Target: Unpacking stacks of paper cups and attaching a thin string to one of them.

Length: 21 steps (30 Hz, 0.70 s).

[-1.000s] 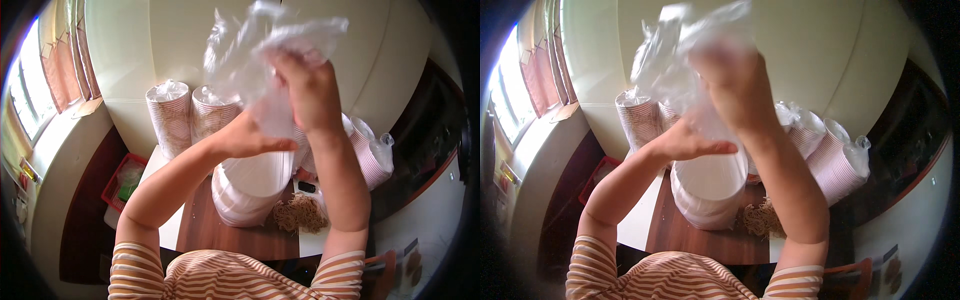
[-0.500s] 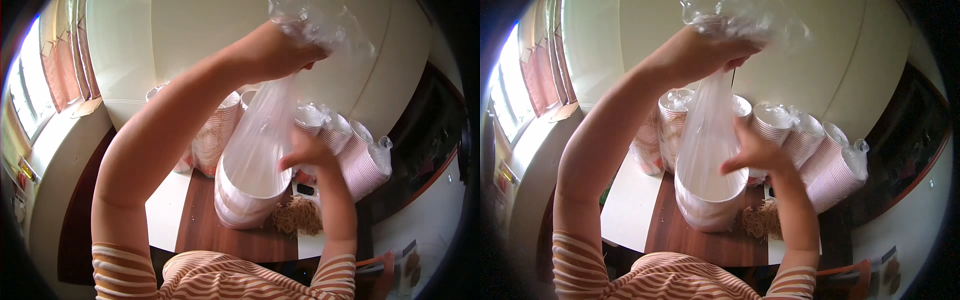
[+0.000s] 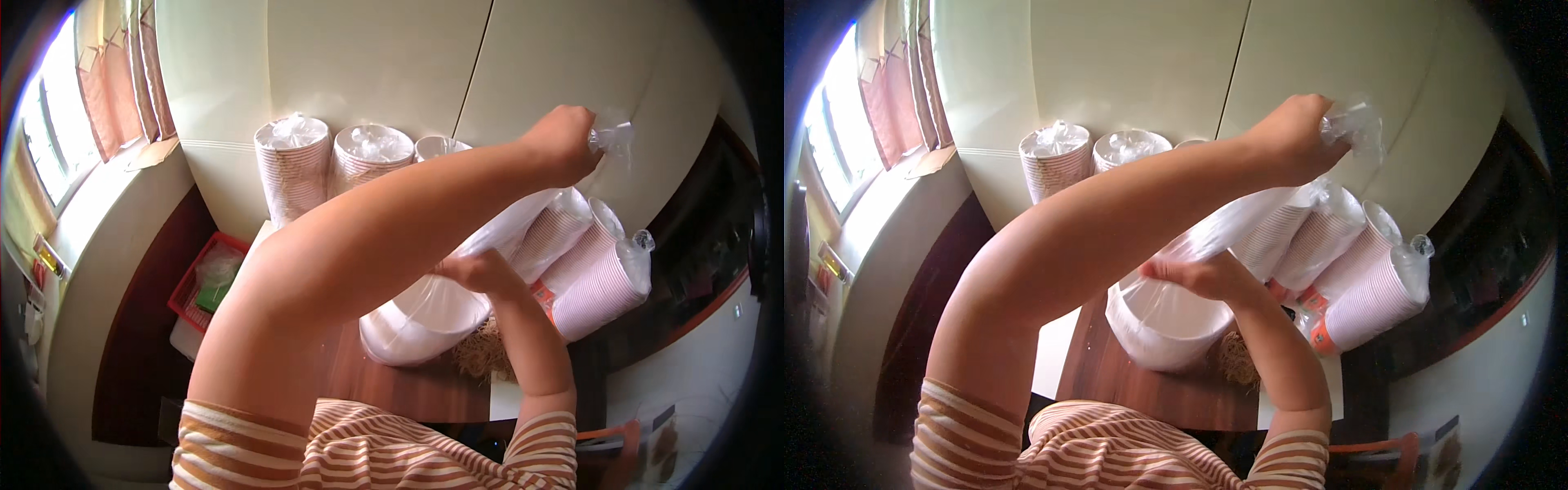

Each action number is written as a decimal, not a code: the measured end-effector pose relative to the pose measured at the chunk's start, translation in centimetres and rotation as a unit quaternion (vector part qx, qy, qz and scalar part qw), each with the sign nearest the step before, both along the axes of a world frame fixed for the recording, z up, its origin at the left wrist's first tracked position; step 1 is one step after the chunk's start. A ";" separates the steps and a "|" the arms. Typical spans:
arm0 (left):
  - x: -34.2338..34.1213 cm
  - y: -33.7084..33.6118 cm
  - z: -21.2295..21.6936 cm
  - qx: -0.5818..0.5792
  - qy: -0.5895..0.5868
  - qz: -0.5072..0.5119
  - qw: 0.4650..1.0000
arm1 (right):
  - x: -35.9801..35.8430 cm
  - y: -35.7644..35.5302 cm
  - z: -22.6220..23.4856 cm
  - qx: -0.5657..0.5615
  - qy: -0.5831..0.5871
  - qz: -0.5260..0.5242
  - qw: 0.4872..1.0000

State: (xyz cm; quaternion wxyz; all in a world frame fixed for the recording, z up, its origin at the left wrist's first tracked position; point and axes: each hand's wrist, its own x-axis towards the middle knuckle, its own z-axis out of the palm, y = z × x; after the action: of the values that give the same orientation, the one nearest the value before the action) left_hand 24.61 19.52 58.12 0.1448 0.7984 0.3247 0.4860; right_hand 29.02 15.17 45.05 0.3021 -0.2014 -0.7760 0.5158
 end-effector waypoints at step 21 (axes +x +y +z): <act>-13.2 -4.7 -10.4 -0.298 0.126 -0.160 0.933 | -0.8 2.0 0.3 0.098 0.148 -0.149 0.973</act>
State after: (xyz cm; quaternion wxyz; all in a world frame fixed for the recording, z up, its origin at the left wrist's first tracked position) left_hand 11.43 14.84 47.74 0.4095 0.8149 0.3377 0.2327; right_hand 28.26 17.14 45.30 0.5049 -0.2058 -0.7307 0.4109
